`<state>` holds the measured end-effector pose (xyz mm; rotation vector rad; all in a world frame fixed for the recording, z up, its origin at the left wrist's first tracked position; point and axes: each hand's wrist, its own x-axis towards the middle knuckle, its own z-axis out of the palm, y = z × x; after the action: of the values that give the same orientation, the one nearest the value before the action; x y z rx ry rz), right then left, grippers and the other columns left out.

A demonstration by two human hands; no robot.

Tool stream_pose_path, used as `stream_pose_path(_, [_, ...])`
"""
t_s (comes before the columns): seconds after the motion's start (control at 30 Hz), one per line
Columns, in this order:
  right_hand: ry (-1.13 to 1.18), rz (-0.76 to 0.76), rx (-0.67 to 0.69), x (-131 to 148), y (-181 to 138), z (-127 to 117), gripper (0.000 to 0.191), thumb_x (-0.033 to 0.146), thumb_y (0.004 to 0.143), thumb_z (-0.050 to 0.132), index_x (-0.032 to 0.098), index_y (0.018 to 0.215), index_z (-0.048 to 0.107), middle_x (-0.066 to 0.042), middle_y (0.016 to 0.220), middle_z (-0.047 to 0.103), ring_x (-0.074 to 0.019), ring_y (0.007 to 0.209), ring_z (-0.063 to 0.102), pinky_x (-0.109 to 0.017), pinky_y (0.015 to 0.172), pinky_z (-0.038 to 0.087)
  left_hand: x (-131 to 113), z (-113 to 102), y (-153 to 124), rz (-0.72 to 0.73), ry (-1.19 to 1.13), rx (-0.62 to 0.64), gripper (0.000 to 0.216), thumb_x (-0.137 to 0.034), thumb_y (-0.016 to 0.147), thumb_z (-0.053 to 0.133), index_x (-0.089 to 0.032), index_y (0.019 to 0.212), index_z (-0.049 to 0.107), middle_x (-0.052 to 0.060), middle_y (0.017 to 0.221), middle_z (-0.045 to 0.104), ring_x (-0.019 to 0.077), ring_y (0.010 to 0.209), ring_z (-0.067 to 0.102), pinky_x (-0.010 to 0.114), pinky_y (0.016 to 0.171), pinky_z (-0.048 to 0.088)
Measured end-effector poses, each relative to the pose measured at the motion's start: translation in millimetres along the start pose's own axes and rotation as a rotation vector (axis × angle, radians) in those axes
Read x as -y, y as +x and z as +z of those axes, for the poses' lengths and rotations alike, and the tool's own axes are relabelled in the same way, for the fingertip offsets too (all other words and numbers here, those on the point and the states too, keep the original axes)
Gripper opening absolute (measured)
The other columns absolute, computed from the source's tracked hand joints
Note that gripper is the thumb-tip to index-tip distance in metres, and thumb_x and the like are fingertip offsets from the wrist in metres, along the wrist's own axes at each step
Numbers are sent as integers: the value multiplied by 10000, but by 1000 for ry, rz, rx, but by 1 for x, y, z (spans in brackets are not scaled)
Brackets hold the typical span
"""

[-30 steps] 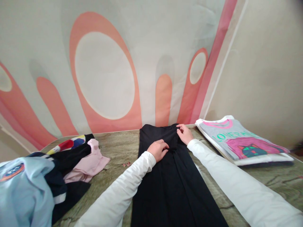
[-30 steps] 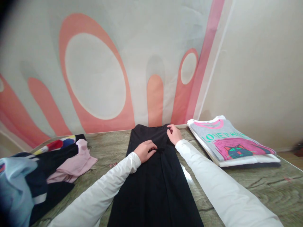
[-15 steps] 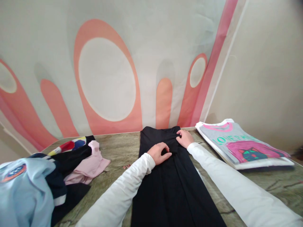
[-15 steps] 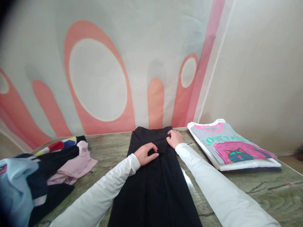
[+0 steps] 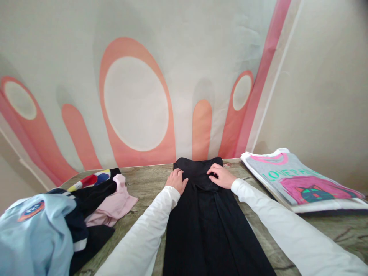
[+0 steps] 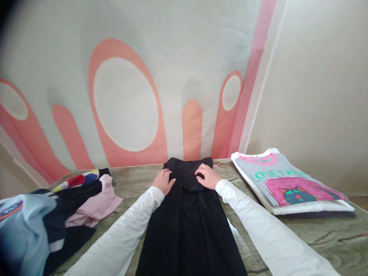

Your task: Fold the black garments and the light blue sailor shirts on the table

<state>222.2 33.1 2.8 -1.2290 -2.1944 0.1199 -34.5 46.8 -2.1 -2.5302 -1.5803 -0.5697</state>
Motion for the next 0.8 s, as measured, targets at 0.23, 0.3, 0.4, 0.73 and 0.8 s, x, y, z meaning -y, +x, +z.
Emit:
stream_pose_path(0.23, [-52, -4, 242, 12, -7, -13, 312, 325, 729, 572, 212, 1018, 598, -74, 959, 528, -204, 904, 493, -354, 843, 387, -5, -29, -17, 120, 12, 81, 272, -406, 846, 407, -188, 922, 551, 75, 922, 500, 218, 879, 495, 362, 815, 391])
stream_pose_path(0.3, [-39, -16, 302, 18, -12, -20, 340, 328, 701, 602, 211, 1020, 597, -77, 962, 528, -212, 914, 495, -351, 838, 391, -9, -38, -27, 153, 27, 109, 309, -436, 854, 376, -191, 911, 555, 71, 895, 502, 211, 859, 500, 347, 799, 397])
stream_pose_path(0.4, [-11, -30, 413, 33, -20, -34, 355, 331, 666, 630, 204, 997, 605, -76, 942, 534, -207, 884, 514, -330, 799, 413, -20, -52, -46, 194, 38, 164, 366, -492, 847, 350, -195, 882, 561, 67, 861, 510, 204, 817, 509, 331, 760, 406])
stream_pose_path(0.73, [395, 46, 846, 72, -27, -74, 299, 379, 670, 613, 185, 891, 670, -25, 729, 645, -137, 631, 582, -217, 577, 439, -5, -86, -57, 202, -161, 373, 286, -375, 841, 396, -199, 702, 573, 8, 659, 575, 148, 629, 547, 245, 596, 401])
stream_pose_path(0.8, [408, 80, 716, 65, -22, -73, 273, 368, 700, 583, 181, 880, 670, -29, 736, 654, -141, 642, 583, -223, 585, 435, 15, -80, -43, 82, -247, 225, 171, -304, 804, 459, -182, 773, 574, 14, 703, 589, 148, 656, 549, 253, 636, 418])
